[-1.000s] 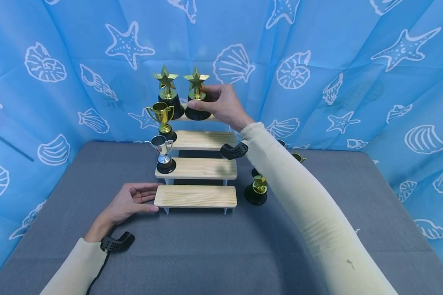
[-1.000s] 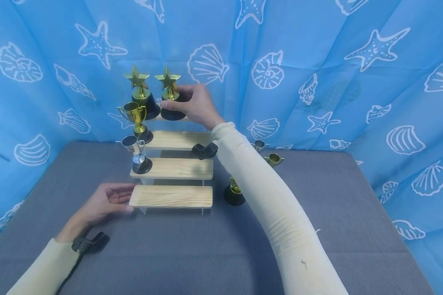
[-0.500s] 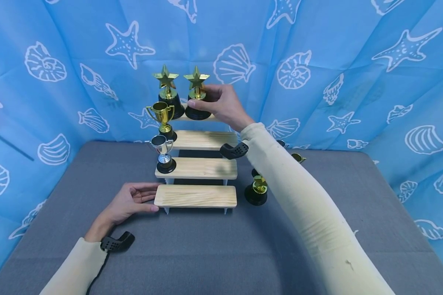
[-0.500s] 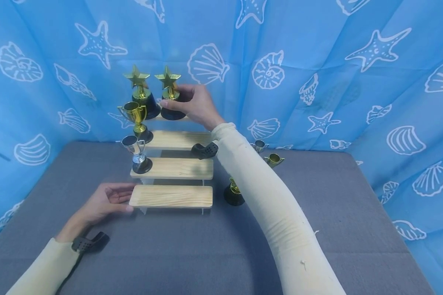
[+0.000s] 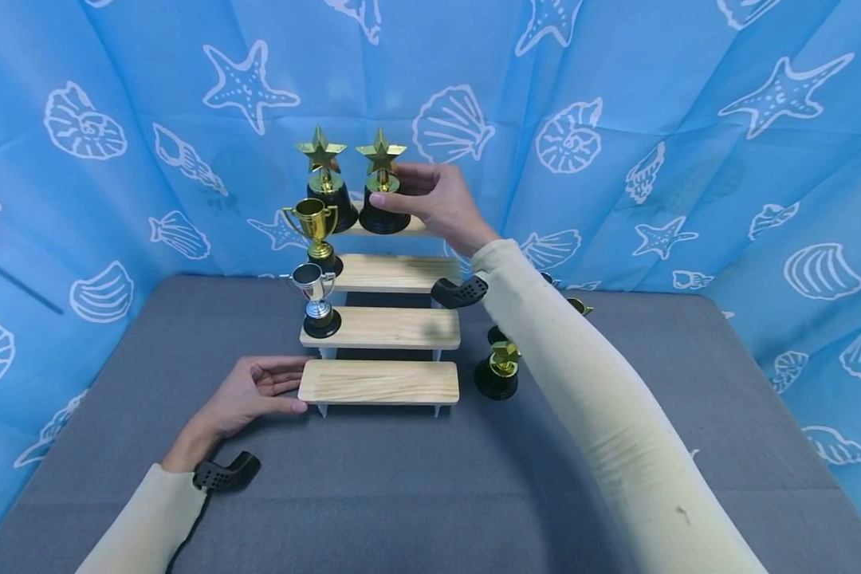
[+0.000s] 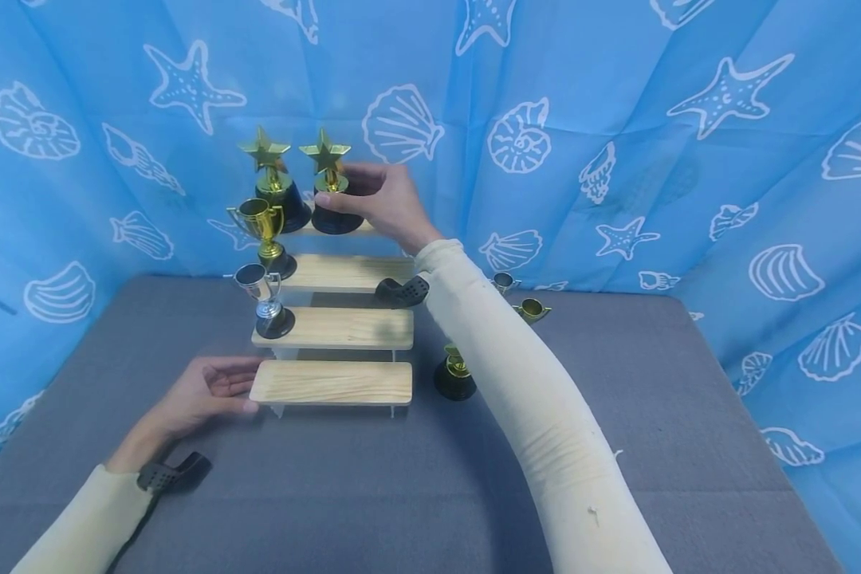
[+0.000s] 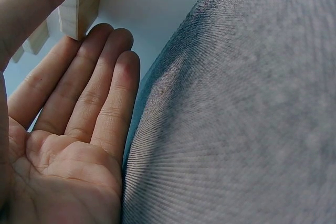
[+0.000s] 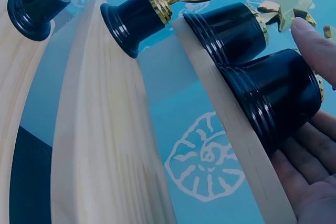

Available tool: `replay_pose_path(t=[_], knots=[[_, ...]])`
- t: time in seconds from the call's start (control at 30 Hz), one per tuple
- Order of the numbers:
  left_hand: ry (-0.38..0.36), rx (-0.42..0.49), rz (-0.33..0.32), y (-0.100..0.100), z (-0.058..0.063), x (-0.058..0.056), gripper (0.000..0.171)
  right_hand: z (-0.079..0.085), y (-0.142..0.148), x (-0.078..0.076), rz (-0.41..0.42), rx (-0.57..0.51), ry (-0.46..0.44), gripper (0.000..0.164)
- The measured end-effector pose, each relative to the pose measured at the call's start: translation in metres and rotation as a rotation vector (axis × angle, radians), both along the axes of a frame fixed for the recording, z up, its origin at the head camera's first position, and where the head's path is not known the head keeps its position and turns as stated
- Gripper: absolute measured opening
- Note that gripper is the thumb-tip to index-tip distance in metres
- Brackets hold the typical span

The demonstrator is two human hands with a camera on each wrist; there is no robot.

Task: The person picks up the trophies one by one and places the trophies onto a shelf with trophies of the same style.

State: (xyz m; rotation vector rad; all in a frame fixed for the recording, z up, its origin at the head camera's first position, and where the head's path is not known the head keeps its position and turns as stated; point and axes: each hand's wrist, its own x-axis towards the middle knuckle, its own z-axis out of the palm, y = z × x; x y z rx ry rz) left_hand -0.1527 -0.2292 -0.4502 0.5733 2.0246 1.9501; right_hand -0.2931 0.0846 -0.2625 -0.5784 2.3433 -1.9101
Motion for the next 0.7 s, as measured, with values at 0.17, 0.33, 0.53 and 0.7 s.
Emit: replay_pose_path(t=[0.17, 0.33, 0.53, 0.7], knots=[[0.001, -0.004, -0.007, -0.0007, -0.0001, -0.0005, 0.07, 0.0006, 0.0034, 0.001, -0.006, -0.015, 0.022, 0.066], [0.013, 0.011, -0.019, -0.0021, -0.002, -0.0009, 0.068, -0.0006, 0.0041, 0.0015, 0.007, -0.064, 0.031, 0.063], [0.019, 0.024, -0.017, -0.0022, -0.0031, -0.0009, 0.064, -0.0017, 0.0057, 0.0024, 0.016, -0.12, 0.034, 0.058], [0.023, 0.029, -0.018, -0.0011, -0.0017, -0.0005, 0.064, -0.0002, 0.0089, 0.0057, 0.037, -0.152, 0.035, 0.056]])
